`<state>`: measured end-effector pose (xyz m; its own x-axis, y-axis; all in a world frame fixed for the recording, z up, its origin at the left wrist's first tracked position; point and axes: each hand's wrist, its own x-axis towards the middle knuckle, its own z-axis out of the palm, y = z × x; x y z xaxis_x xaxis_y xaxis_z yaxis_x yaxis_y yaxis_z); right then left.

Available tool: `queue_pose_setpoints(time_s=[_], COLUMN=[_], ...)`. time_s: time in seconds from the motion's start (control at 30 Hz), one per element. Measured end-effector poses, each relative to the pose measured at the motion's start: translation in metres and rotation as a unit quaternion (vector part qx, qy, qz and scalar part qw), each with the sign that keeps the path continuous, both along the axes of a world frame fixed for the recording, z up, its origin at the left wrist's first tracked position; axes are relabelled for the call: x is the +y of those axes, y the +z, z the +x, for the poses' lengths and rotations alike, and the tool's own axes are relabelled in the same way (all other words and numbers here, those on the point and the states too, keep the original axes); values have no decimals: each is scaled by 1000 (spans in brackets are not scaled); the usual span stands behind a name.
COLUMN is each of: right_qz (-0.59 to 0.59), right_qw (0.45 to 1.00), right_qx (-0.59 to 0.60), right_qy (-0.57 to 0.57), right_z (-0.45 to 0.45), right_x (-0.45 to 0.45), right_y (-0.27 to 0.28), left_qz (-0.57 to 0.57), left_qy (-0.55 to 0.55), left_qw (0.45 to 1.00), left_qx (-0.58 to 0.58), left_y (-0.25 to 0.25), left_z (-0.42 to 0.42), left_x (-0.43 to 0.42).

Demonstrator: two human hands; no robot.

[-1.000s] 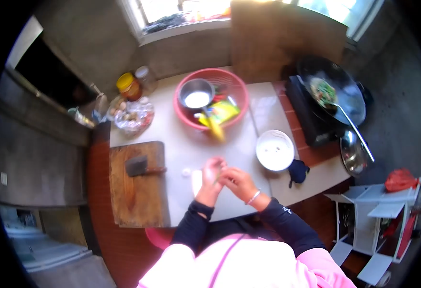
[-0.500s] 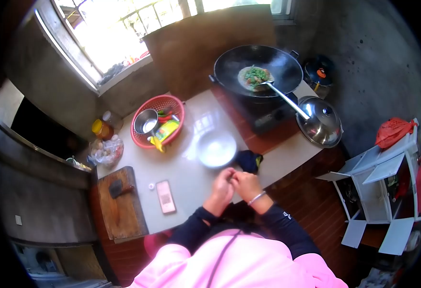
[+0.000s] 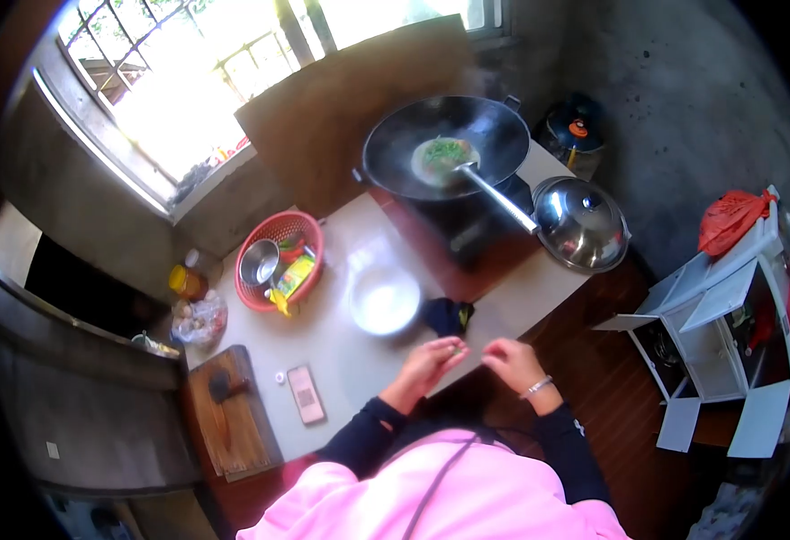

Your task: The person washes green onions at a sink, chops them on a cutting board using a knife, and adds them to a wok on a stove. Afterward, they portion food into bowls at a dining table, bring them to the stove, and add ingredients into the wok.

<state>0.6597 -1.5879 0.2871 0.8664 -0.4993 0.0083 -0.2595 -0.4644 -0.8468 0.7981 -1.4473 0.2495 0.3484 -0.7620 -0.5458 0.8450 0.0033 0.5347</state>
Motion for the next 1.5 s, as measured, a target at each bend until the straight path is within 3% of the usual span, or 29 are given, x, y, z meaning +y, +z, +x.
queue_pose_setpoints(time_s=[0.07, 0.13, 0.2, 0.23, 0.33, 0.4, 0.47, 0.5, 0.53, 0.7, 0.8, 0.87, 0.93, 0.97, 1.0, 1.03, 1.2, 1.27, 1.33, 1.47, 1.5], right_qz=[-27, -16, 18, 43, 108, 116, 122, 73, 23, 12, 15, 24, -33, -25, -36, -43, -33, -32, -30, -17, -14], right_qw=[998, 993, 979, 969, 925, 909, 892, 895, 901, 896, 890, 885, 896, 899, 902, 904, 898, 899, 897, 894, 890], right_qx=[8, 30, 92, 99, 164, 171, 172, 172, 177, 180, 187, 192, 186, 181, 190, 201, 201, 202, 203, 204, 210], right_qy=[-48, -110, -183, -223, -324, -361, -399, -404, -395, -407, -415, -424, -402, -398, -387, -374, -389, -387, -391, -398, -404], right_z=[-30, -65, -106, -128, -166, -179, -191, -199, -203, -200, -203, -203, -205, -202, -201, -202, -198, -206, -216, -249, -267], right_x=[-12, -17, -18, -15, 8, 24, 38, 50, 57, 91, 105, 113, 118, 117, 114, 115, 114, 116, 120, 125, 129], right_y=[-8, -18, -40, -53, -46, -40, -47, -57, -62, -48, -45, -47, -49, -42, -43, -44, -36, -40, -45, -41, -48], left_qz=[6, -11, -73, -55, -54, -55, 31, 107, 127, 166, 227, 255, 234, 130, 102, 121, 231, 218, 196, 152, 167], left_qy=[-18, 58, 145, 147, 149, 164, 125, 16, 22, 11, -55, -43, -38, -16, -16, -20, -54, -30, -1, 35, 30], left_qw=[993, 971, 906, 849, 726, 705, 610, 637, 587, 534, 566, 492, 418, 471, 434, 387, 387, 343, 334, 237, 296], left_qx=[-114, -230, -391, -504, -669, -688, -782, -763, -799, -829, -791, -831, -877, -872, -895, -914, -891, -913, -922, -959, -940], left_y=[8, 32, 72, 90, 121, 108, 99, 108, 102, 97, 99, 97, 82, 77, 72, 70, 108, 116, 118, 134, 150], left_z=[35, 67, 95, 113, 168, 220, 271, 299, 316, 329, 325, 321, 338, 346, 353, 350, 298, 285, 279, 256, 230], left_x=[-4, -14, -29, -38, -86, -134, -175, -202, -218, -247, -252, -252, -260, -263, -264, -265, -255, -251, -255, -251, -245])
